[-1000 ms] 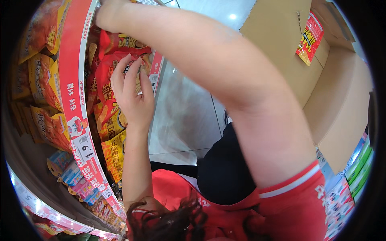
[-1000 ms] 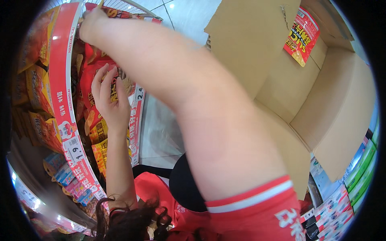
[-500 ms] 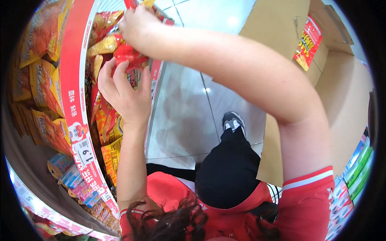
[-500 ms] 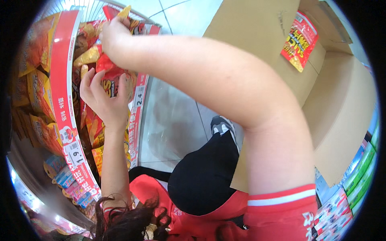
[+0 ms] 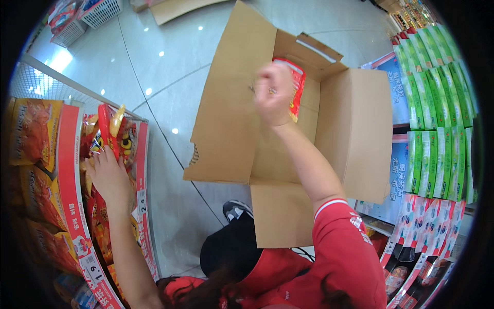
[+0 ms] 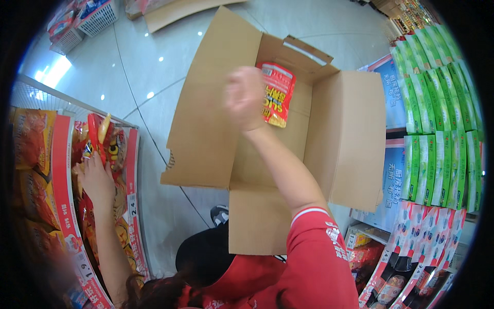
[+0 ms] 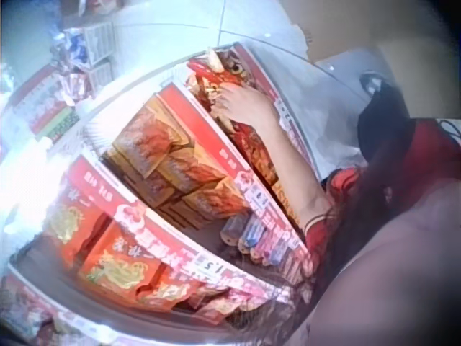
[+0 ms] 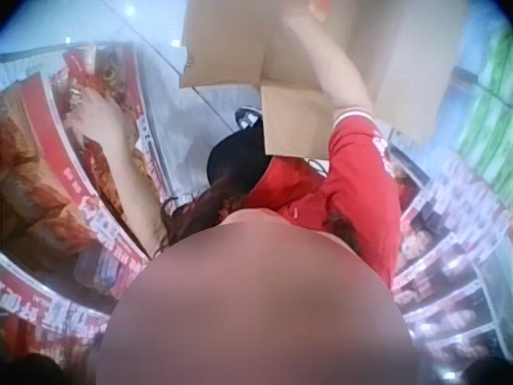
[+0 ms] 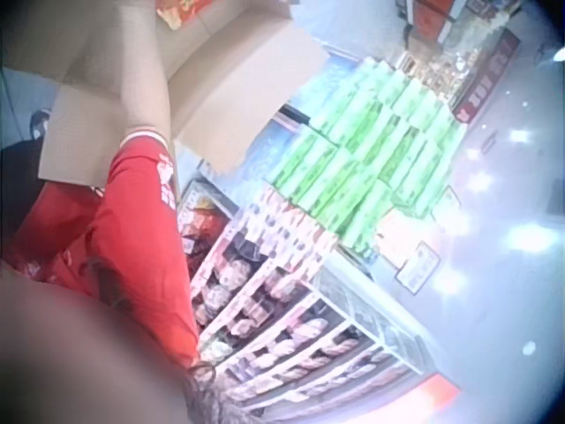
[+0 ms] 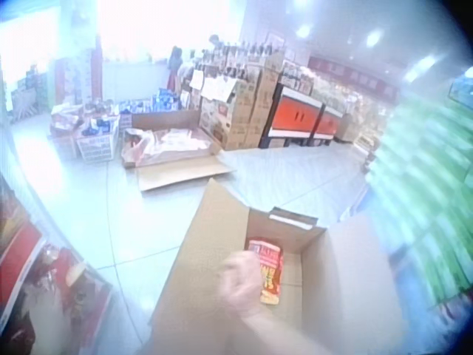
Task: The person restocks snack items in a supermarket aisle. They take packaged snacks from cardboard boxes on the floor and place them onto shelves, arranging them in rows. The person handles multiple snack packages and moves between different shelf sections.
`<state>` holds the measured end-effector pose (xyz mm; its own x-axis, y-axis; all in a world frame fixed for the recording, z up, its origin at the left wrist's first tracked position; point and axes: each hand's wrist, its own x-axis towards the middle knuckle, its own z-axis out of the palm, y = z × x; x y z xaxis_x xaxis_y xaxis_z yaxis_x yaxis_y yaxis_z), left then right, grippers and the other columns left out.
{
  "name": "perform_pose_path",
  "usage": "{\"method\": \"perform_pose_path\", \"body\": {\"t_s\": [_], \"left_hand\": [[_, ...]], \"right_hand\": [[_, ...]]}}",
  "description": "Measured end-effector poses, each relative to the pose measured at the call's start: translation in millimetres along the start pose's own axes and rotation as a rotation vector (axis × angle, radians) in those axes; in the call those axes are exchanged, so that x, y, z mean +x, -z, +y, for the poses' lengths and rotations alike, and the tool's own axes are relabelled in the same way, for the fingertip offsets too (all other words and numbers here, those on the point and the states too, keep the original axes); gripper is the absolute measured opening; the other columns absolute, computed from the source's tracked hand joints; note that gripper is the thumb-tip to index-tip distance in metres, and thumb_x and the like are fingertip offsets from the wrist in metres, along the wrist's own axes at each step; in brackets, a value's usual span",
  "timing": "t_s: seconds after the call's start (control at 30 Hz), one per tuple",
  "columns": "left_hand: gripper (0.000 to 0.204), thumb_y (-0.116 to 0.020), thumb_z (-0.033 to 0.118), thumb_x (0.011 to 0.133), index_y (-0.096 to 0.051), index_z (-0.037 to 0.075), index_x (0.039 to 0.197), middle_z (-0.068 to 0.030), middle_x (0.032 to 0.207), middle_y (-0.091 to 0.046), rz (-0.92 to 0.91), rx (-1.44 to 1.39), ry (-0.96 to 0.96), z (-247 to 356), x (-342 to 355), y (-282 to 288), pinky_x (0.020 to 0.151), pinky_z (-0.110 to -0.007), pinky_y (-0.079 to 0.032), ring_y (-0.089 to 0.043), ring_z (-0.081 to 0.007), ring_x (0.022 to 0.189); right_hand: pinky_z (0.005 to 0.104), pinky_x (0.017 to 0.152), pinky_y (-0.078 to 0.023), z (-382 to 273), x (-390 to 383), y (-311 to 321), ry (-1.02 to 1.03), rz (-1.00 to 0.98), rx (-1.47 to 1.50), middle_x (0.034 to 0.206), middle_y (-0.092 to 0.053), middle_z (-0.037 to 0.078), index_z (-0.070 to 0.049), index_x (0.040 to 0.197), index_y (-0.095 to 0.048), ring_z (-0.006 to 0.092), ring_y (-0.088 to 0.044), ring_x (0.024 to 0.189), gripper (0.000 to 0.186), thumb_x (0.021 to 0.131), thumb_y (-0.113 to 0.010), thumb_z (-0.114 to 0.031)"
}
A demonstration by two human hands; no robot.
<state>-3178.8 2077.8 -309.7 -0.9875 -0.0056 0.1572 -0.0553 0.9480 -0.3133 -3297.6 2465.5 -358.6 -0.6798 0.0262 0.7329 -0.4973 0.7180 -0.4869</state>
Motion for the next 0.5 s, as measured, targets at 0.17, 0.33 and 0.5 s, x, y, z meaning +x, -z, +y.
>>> {"method": "perform_pose_path", "body": {"t_s": [0.17,0.33,0.5], "left_hand": [[0.042,-0.063,0.016,0.082,-0.055,-0.005,0.118,-0.0172,0.108,-0.059,-0.008,-0.022,-0.094,2.3,-1.7,0.7,0.114,-0.048,-0.024,-0.053,-0.0360,0.116],[0.055,-0.066,0.030,0.080,-0.053,-0.003,0.123,-0.0163,0.115,-0.058,-0.119,0.042,-0.078,1.3,-14.6,-6.7,0.102,-0.046,-0.037,-0.050,-0.0350,0.119],[0.045,-0.053,0.019,0.086,-0.053,0.001,0.127,-0.0158,0.123,-0.056,-0.180,0.091,-0.092,5.9,-20.0,-15.0,0.096,-0.045,-0.039,-0.055,-0.0360,0.112]], "right_hand": [[0.0414,0.086,-0.050,185.5,-124.2,32.7,-1.463,-0.132,-0.386,0.107,-0.067,0.020,-0.001,0.103,-0.067,0.0298,-0.063,0.105,0.045,0.077,-0.071,-0.037],[0.0377,0.077,-0.051,263.1,-215.1,27.6,-1.566,-0.003,-0.096,0.111,-0.063,0.020,0.007,0.121,-0.054,0.0278,-0.063,0.095,0.085,0.067,-0.080,-0.054],[0.0269,0.046,-0.048,248.3,-167.8,17.2,-1.669,0.228,0.345,0.086,-0.067,0.003,-0.008,0.107,-0.060,0.0137,-0.064,0.064,0.025,0.086,-0.070,-0.017]]}}
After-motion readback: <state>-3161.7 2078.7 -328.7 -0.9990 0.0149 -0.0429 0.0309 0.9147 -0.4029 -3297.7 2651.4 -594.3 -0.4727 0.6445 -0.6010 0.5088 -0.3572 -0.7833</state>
